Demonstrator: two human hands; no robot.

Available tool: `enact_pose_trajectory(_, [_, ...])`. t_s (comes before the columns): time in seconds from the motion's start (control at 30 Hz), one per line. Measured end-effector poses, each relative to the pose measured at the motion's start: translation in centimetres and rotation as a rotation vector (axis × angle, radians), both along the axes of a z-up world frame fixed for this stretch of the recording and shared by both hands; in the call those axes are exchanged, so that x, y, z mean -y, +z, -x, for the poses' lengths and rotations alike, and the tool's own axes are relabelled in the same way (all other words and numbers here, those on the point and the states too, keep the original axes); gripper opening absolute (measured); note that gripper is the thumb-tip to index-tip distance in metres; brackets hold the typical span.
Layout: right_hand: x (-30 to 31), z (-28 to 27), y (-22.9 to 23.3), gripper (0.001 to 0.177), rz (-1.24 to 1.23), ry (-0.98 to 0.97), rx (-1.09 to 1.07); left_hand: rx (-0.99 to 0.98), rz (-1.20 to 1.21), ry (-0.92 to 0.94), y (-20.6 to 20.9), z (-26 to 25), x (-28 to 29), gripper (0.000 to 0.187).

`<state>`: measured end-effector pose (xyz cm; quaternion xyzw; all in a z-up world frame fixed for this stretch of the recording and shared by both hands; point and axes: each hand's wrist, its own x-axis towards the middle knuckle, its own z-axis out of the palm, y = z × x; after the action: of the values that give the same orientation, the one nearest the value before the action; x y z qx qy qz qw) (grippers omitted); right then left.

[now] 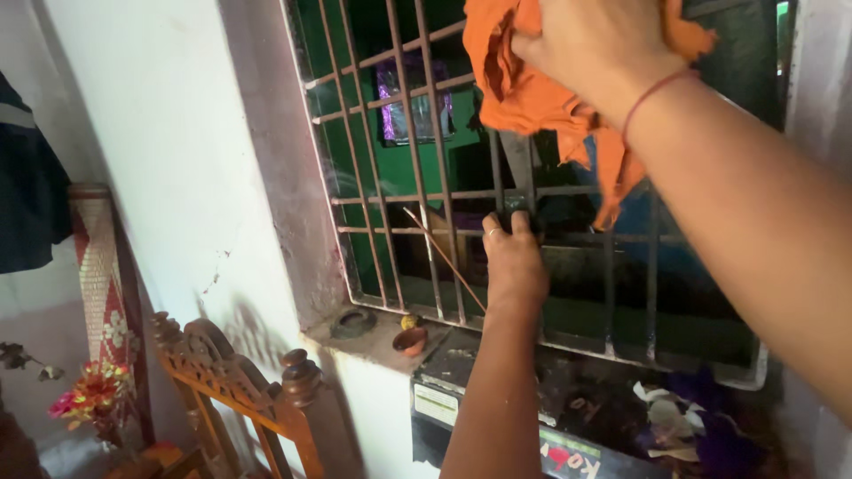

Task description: The person wipes a dark wooden surface with an orange cloth and then proceeds to wipe the metal bars and frame of a window with the same cloth.

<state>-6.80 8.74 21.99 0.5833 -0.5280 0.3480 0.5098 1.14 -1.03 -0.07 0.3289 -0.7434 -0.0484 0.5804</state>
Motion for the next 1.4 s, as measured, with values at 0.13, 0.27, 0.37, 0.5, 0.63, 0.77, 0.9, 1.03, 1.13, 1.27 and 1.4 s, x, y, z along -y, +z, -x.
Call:
enact_pose_trajectory(0.13, [1.5, -1.6, -3.6, 0.051, 0.066, -0.089, -0.165, -0.025, 0.022, 0.0, 0.1, 0.0, 0.0, 0.037])
enact_pose_trajectory(0.27, [0.0, -2.9, -8.5, 0.049, 0.001, 0.059, 0.017, -0.014, 0.041, 0.011, -0.1, 0.1, 0.7, 0.041])
enact_pose_trajectory(0.37, [-0.8, -3.4, -9.0, 0.044, -0.105, 0.032, 0.041, 0.009, 0.025, -0.001, 0.1, 0.2, 1.4, 0.04])
enact_pose_trajectory(0.5, [-0.9, -3.2, -3.8, 0.051, -0.387, 0.105, -0.148, 0.044, 0.137, 0.057, -0.2, 0.5, 2.2, 0.028])
enact_pose_trajectory(0.63, [-1.4, -2.4, 1.7, 0.044, -0.119, 0.059, -0.031, -0.012, 0.084, -0.038, -0.4, 0.1, 2.1, 0.032])
enact_pose_trajectory(0.77, [0.8, -2.1, -0.7, 0.048, 0.029, 0.046, -0.177, -0.01, 0.097, -0.029, -0.5, 0.0, 2.2, 0.038])
enact_pose_trajectory(0.9, [0.7, -2.7, -7.2, 0.053, -0.123, 0.099, 0.087, 0.009, 0.042, -0.068, -0.8, -0.2, 2.5, 0.039])
enact_pose_trajectory(1.03, [-1.7, -2.9, -9.9, 0.046, -0.225, 0.234, 0.096, 0.119, 0.21, 0.019, -1.1, 0.0, 3.7, 0.031])
enact_pose_trajectory(1.13, [-3.4, -3.9, -10.0, 0.047, -0.486, 0.024, 0.115, -0.025, 0.434, -0.108, -1.4, 0.2, 4.0, 0.052])
enact_pose_trajectory(1.27, [-4.5, -3.9, -4.4, 0.052, -0.083, 0.184, -0.014, 0.032, 0.295, 0.017, -1.2, 0.6, 4.0, 0.055])
enact_pose_trajectory(1.4, [-2.8, -2.8, -2.3, 0.051, -0.008, 0.022, 0.043, 0.075, 0.015, -0.055, -0.8, -0.3, 2.0, 0.068])
